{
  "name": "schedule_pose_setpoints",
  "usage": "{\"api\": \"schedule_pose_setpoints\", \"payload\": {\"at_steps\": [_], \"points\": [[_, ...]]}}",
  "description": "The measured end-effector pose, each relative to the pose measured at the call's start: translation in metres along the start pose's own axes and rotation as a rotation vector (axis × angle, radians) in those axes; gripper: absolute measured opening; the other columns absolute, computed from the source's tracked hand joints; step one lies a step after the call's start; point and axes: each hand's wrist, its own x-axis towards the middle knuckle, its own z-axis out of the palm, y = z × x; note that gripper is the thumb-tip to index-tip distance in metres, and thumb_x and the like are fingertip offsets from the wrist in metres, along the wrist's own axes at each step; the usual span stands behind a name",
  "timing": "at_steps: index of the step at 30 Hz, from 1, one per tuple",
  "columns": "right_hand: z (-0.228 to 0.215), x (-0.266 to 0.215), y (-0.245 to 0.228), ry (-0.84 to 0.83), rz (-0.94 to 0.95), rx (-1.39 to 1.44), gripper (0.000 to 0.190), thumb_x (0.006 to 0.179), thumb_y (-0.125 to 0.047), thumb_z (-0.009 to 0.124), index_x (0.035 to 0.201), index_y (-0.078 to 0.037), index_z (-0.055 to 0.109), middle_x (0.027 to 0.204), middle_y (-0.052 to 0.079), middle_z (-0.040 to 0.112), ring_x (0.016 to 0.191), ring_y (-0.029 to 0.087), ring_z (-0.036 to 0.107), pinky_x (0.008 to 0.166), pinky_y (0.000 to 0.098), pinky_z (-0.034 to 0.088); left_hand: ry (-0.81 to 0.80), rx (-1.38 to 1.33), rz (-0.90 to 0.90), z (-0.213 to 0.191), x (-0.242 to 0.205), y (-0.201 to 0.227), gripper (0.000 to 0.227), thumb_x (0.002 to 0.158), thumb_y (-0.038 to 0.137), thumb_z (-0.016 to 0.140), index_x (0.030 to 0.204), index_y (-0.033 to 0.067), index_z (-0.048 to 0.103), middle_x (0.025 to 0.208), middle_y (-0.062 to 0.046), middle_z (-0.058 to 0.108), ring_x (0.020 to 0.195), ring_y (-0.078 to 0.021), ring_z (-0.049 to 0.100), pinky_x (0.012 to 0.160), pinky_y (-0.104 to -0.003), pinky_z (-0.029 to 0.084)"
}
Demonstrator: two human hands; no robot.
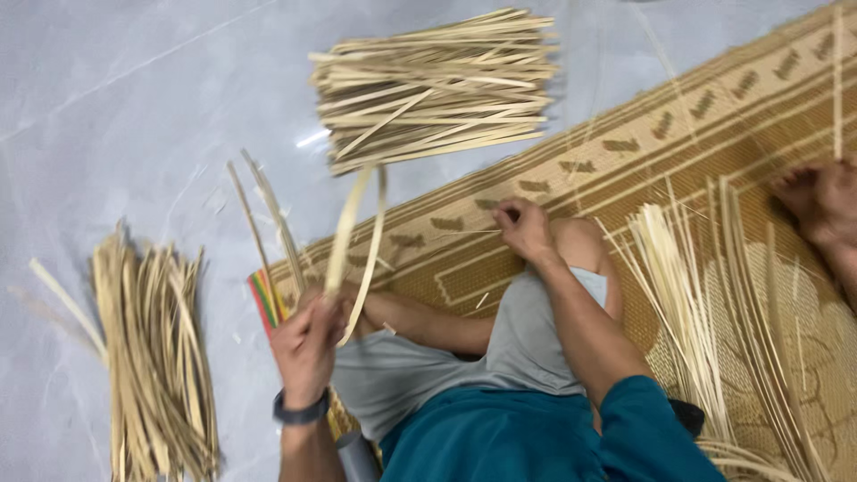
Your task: The person forms a circular hoop by hand using several bamboo strips, overlapping the ends and securing them by weaving other strips around the joint.
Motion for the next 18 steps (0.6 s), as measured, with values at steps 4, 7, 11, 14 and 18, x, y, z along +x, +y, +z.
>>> {"api": "schedule_pose_setpoints", "payload": {"at_steps": [4,7,11,14,18], "points": [[-0.056,0.012,0.077,0.435,-0.06,0.154,0.01,0.098,-0.012,0.068,0.1,-0.004,0.072,0.098,0.014,0.075,0.088,0.024,0.072,0.081,0.0329,0.057,-0.051,-0.369,0.113,-0.017,-0.003,0.012,0.03,0.113,0.014,0.061,0.093,-0.0072,0.067,0.072,-0.01,0.06,0.065,-0.0159,0.051,0.061,-0.029,0.042],[-0.122,-0.008,0.13,0.535,0.326,-0.073,0.017,0.097,-0.02,0.072,0.104,-0.005,0.074,0.096,0.017,0.076,0.084,0.027,0.073,0.079,0.0369,0.056,0.042,-0.445,0.05,-0.022,0.002,0.017,0.025,0.109,0.014,0.058,0.11,-0.0087,0.068,0.076,-0.008,0.058,0.065,-0.0145,0.049,0.059,-0.028,0.04],[-0.147,-0.048,0.134,0.074,0.542,-0.453,0.04,0.081,-0.04,0.081,0.113,-0.015,0.078,0.113,0.014,0.075,0.103,0.034,0.07,0.09,0.0457,0.055,0.015,-0.49,0.067,-0.004,0.022,0.003,0.027,0.11,0.016,0.057,0.106,-0.009,0.067,0.076,-0.009,0.059,0.062,-0.014,0.047,0.056,-0.027,0.036],[-0.14,-0.064,0.117,0.222,0.35,-0.478,0.036,0.085,-0.034,0.074,0.116,-0.017,0.076,0.116,0.013,0.074,0.105,0.035,0.071,0.089,0.0454,0.056,-0.077,-0.596,0.072,0.017,0.038,-0.006,0.026,0.111,0.014,0.06,0.101,-0.0084,0.068,0.074,-0.007,0.059,0.06,-0.0121,0.045,0.053,-0.026,0.035],[-0.139,-0.058,0.11,0.121,0.476,-0.554,0.033,0.09,-0.041,0.07,0.115,-0.02,0.077,0.121,0.01,0.073,0.104,0.036,0.07,0.092,0.0471,0.056,-0.076,-0.44,-0.036,0.033,0.039,-0.005,0.028,0.102,0.016,0.062,0.109,-0.0074,0.075,0.066,-0.006,0.06,0.051,-0.0089,0.041,0.045,-0.025,0.03]]}}
